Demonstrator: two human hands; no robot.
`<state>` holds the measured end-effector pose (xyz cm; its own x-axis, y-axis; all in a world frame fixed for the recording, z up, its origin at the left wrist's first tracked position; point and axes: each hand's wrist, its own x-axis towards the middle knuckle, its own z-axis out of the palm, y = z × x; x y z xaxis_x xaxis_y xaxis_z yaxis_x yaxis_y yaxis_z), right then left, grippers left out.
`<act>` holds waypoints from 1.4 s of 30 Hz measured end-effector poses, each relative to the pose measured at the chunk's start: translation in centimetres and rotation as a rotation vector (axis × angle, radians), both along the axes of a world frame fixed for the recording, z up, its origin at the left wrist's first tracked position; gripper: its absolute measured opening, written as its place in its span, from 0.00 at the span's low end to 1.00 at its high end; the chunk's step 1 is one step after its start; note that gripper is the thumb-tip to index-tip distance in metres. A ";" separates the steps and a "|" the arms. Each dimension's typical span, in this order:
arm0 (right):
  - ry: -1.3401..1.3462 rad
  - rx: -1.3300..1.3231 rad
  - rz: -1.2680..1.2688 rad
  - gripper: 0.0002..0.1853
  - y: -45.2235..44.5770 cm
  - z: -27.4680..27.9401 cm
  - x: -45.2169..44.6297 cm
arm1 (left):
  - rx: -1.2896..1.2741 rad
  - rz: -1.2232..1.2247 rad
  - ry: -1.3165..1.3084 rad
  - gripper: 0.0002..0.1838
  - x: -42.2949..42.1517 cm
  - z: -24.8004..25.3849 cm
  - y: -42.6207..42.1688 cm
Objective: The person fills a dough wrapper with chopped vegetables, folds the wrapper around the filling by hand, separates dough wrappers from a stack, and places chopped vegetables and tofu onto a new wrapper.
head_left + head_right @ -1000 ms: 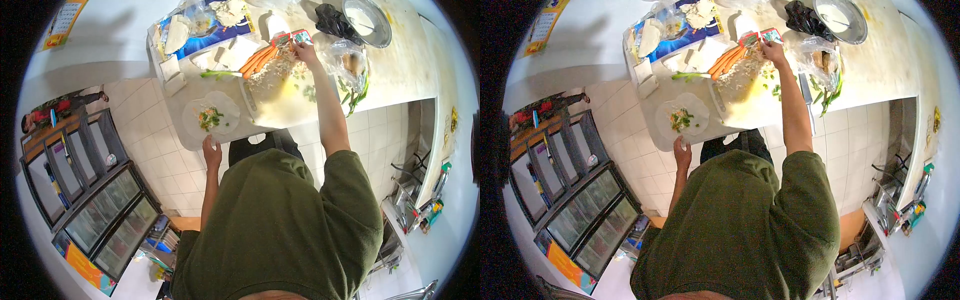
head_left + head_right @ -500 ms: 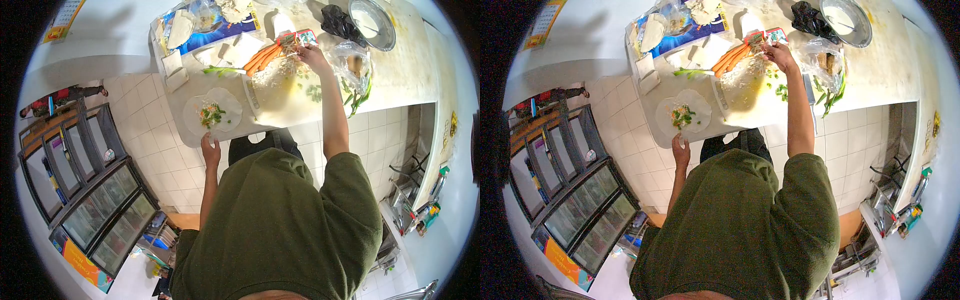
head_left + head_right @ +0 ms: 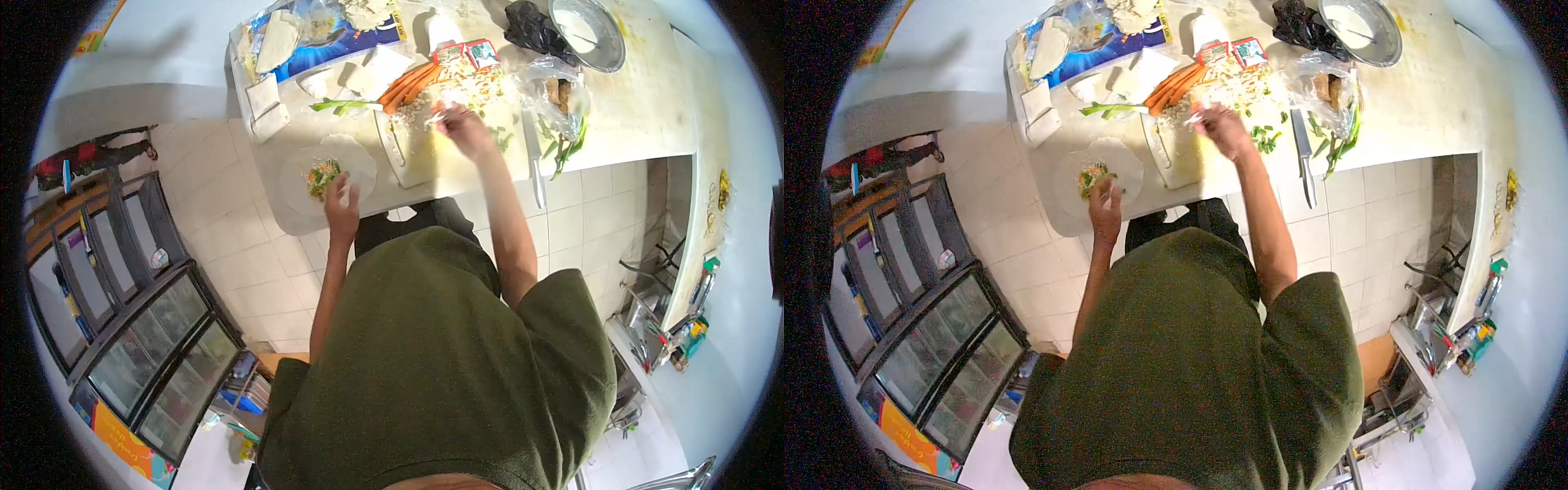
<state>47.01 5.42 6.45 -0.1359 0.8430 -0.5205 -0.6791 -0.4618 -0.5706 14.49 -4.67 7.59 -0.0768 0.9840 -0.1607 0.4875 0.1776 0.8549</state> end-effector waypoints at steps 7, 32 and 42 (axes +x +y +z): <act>-0.361 0.026 0.463 0.11 -3.7 2.4 -11.2 | -0.630 0.103 -1.219 0.21 4.2 0.0 3.1; -0.995 0.572 0.732 0.18 -0.6 -9.5 -26.7 | -0.583 0.407 -0.673 0.15 -11.6 -5.2 5.8; -0.947 0.425 0.692 0.19 -2.8 -5.9 -26.9 | -0.101 -0.051 -0.080 0.25 -12.7 -6.3 5.3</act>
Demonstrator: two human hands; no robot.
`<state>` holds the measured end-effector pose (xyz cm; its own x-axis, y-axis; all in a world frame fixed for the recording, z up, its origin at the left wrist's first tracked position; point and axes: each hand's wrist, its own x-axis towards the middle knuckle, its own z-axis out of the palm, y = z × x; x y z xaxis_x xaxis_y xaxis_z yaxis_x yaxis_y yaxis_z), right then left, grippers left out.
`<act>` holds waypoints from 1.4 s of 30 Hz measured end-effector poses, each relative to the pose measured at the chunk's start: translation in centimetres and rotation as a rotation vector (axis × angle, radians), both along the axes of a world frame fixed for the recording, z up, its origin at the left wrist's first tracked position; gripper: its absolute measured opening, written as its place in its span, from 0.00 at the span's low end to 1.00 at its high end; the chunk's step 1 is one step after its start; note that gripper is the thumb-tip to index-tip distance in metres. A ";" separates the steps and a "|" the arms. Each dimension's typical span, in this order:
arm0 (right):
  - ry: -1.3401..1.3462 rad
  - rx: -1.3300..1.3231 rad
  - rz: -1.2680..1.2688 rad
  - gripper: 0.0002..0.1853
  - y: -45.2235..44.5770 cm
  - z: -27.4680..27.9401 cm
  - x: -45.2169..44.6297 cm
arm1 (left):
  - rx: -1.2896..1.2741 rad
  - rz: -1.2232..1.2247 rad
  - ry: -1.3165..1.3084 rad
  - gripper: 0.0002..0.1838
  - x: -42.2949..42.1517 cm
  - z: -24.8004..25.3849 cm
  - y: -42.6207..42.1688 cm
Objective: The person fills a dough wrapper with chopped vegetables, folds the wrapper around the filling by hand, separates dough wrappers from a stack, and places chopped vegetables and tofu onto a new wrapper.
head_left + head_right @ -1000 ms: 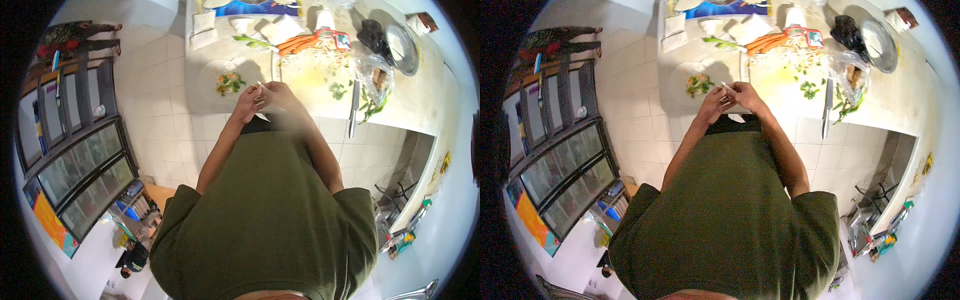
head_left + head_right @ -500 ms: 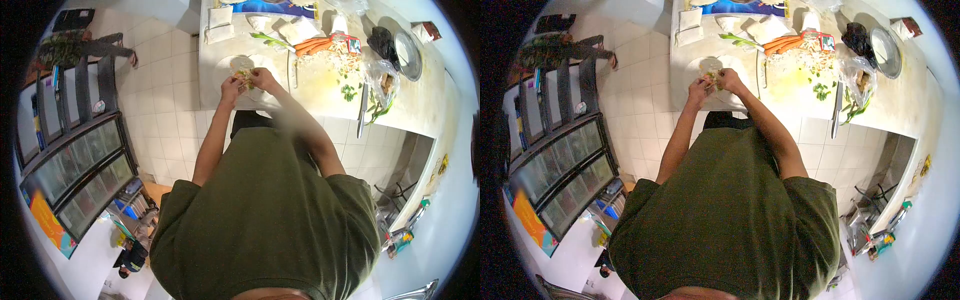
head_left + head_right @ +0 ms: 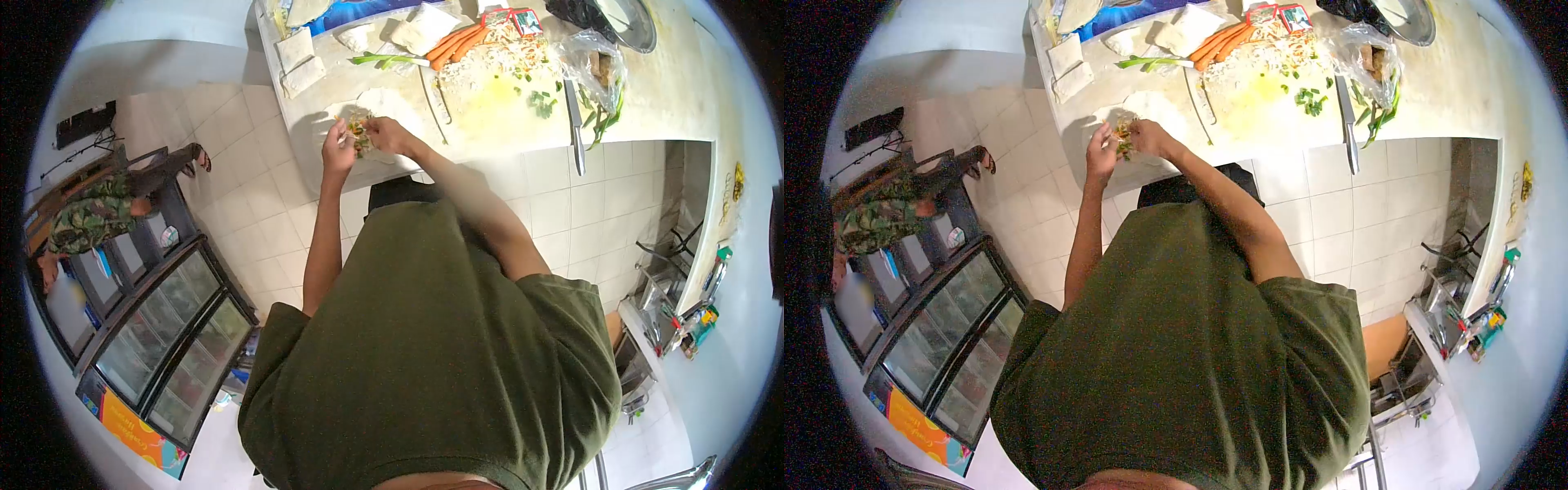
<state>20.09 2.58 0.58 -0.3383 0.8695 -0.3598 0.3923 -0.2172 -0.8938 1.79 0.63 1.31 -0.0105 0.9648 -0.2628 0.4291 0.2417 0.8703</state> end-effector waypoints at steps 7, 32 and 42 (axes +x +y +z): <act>-0.025 0.059 0.060 0.14 -0.9 1.7 0.0 | 0.301 -0.264 0.496 0.24 0.2 -1.3 -1.4; -0.166 0.166 0.071 0.13 -2.4 -1.2 0.4 | 0.415 -0.166 0.544 0.21 2.2 -0.4 -2.1; -0.143 0.209 0.090 0.14 -2.9 -2.8 0.3 | 0.247 -0.192 0.461 0.17 2.0 -1.3 -2.8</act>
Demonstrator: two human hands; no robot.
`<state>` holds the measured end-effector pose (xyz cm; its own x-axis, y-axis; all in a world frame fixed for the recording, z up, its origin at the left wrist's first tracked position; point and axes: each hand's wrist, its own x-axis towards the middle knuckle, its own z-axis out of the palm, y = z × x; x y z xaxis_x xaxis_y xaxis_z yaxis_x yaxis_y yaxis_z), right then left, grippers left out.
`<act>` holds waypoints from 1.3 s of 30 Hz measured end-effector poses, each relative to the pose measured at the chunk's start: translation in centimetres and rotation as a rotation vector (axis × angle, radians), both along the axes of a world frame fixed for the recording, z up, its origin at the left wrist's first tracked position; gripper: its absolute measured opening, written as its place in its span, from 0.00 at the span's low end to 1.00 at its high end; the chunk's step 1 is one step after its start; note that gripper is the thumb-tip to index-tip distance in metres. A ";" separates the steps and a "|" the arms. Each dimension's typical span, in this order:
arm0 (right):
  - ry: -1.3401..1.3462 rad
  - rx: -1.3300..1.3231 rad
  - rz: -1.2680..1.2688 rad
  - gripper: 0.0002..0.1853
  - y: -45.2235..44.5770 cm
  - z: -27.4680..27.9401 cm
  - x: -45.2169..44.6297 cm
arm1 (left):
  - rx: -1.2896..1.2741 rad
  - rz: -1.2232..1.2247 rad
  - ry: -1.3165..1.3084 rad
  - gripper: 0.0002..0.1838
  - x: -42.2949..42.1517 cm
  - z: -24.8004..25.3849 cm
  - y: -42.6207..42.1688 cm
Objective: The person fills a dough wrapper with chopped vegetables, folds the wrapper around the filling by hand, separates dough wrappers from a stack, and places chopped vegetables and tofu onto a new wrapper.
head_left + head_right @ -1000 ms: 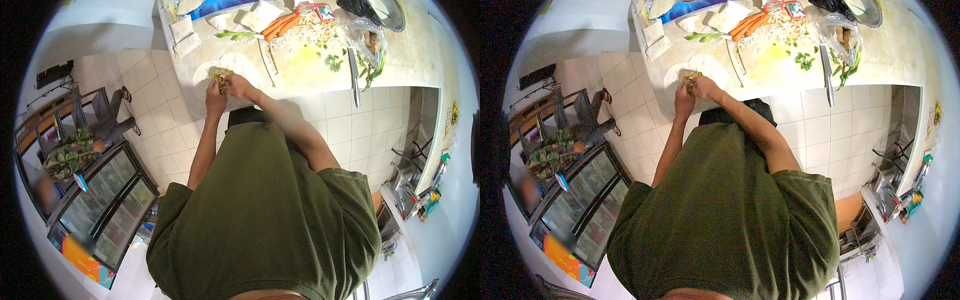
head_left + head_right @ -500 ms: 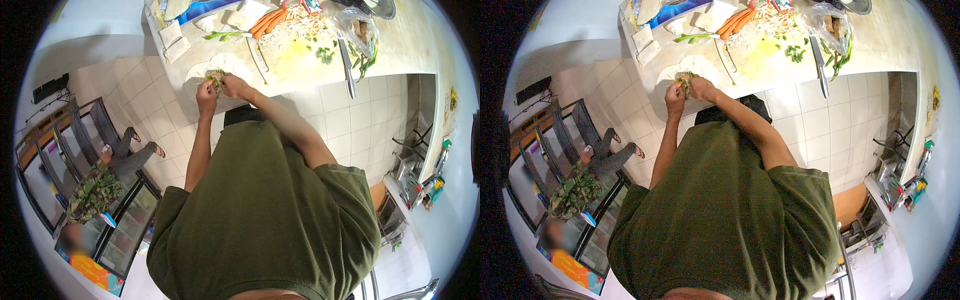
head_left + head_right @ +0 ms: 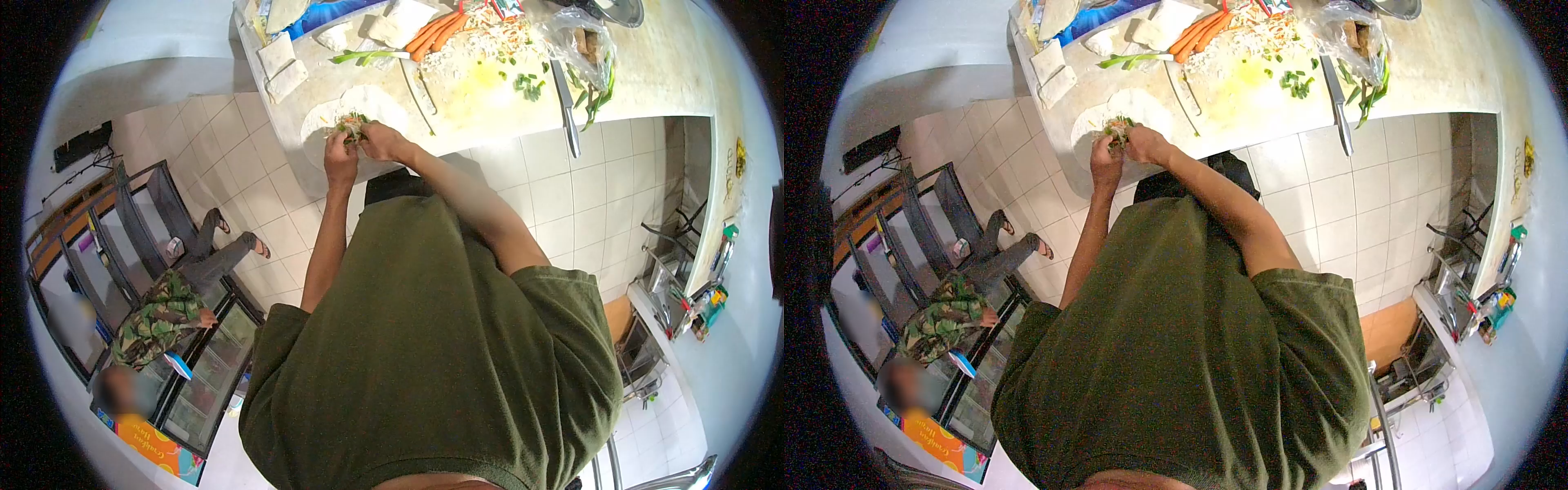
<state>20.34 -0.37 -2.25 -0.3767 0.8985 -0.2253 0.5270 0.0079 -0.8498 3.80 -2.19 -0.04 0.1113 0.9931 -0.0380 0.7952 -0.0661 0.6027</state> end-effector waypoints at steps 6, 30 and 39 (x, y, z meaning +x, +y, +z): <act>-0.111 0.079 0.142 0.14 0.0 1.1 0.7 | 0.076 -0.004 -0.051 0.12 0.0 0.5 -0.1; 0.014 -0.070 -0.067 0.15 0.0 1.2 4.3 | -0.024 -0.052 0.102 0.30 2.9 1.1 0.0; 0.053 -0.065 -0.177 0.16 -0.5 0.6 7.7 | 0.166 -0.221 0.099 0.22 6.3 1.9 2.3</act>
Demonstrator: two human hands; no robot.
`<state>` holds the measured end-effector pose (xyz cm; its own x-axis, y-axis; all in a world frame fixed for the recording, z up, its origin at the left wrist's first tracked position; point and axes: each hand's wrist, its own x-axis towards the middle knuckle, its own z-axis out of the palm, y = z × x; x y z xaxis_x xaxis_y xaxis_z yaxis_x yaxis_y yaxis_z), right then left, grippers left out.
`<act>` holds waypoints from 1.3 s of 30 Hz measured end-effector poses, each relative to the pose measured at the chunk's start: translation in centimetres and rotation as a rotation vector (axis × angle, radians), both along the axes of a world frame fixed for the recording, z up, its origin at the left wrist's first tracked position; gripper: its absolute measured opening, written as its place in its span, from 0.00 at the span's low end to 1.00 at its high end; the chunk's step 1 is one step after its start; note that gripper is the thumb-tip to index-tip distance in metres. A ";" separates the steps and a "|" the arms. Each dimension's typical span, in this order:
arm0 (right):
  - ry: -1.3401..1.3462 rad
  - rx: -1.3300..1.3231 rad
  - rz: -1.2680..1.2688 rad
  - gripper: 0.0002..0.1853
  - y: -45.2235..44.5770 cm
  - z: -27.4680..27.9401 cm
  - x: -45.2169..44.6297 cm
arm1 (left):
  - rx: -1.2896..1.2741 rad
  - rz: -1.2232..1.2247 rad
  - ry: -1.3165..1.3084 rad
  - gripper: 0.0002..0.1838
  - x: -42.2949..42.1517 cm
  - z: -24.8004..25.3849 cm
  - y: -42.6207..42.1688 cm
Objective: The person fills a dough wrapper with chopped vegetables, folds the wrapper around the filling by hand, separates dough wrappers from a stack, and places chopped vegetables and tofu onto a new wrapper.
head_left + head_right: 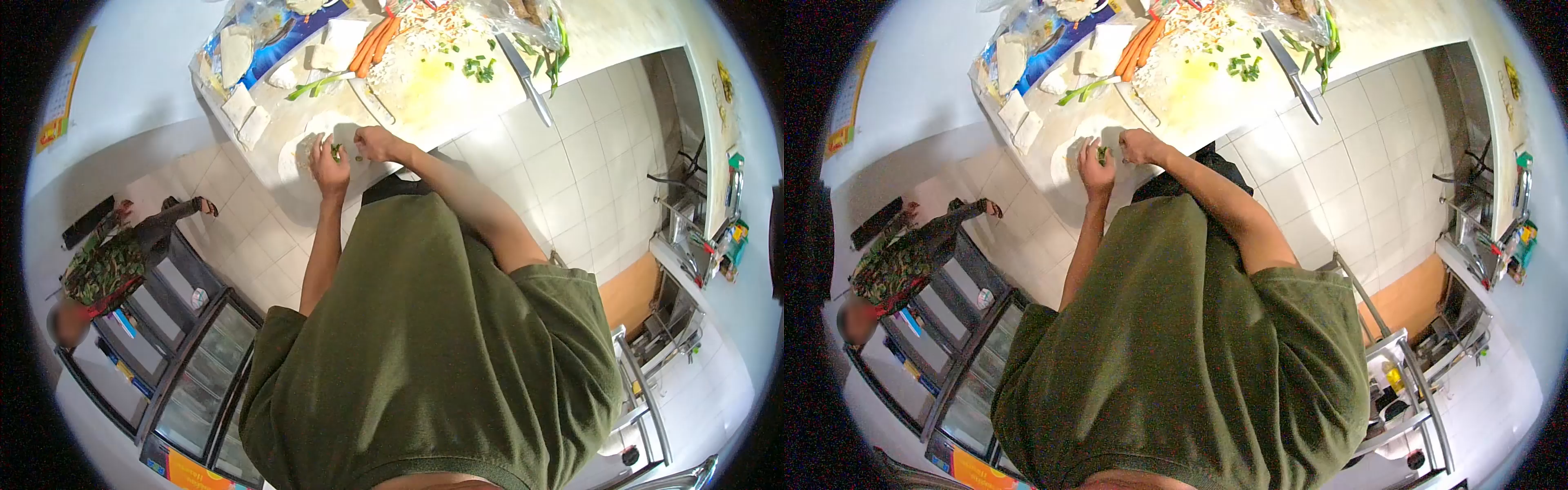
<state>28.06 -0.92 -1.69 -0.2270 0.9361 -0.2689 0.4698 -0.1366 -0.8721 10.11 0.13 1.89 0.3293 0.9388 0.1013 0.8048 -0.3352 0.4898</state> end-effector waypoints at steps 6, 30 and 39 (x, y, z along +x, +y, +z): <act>0.096 -0.118 -0.143 0.15 -0.9 3.8 4.0 | -0.143 -0.134 -0.132 0.17 5.4 1.1 0.4; 0.848 -0.486 -1.866 0.19 -38.5 0.7 12.7 | -0.080 -0.774 0.088 0.19 34.9 -0.4 3.9; 0.429 -0.655 -1.838 0.17 -49.6 -6.7 1.3 | -0.166 -0.845 0.047 0.07 34.9 -0.4 5.6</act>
<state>29.34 -50.57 -8.34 0.5830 -0.1188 -0.8038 -0.7662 -0.4095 -0.4952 45.00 5.77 1.51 0.9246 0.3780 -0.0468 0.3380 -0.7577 0.5582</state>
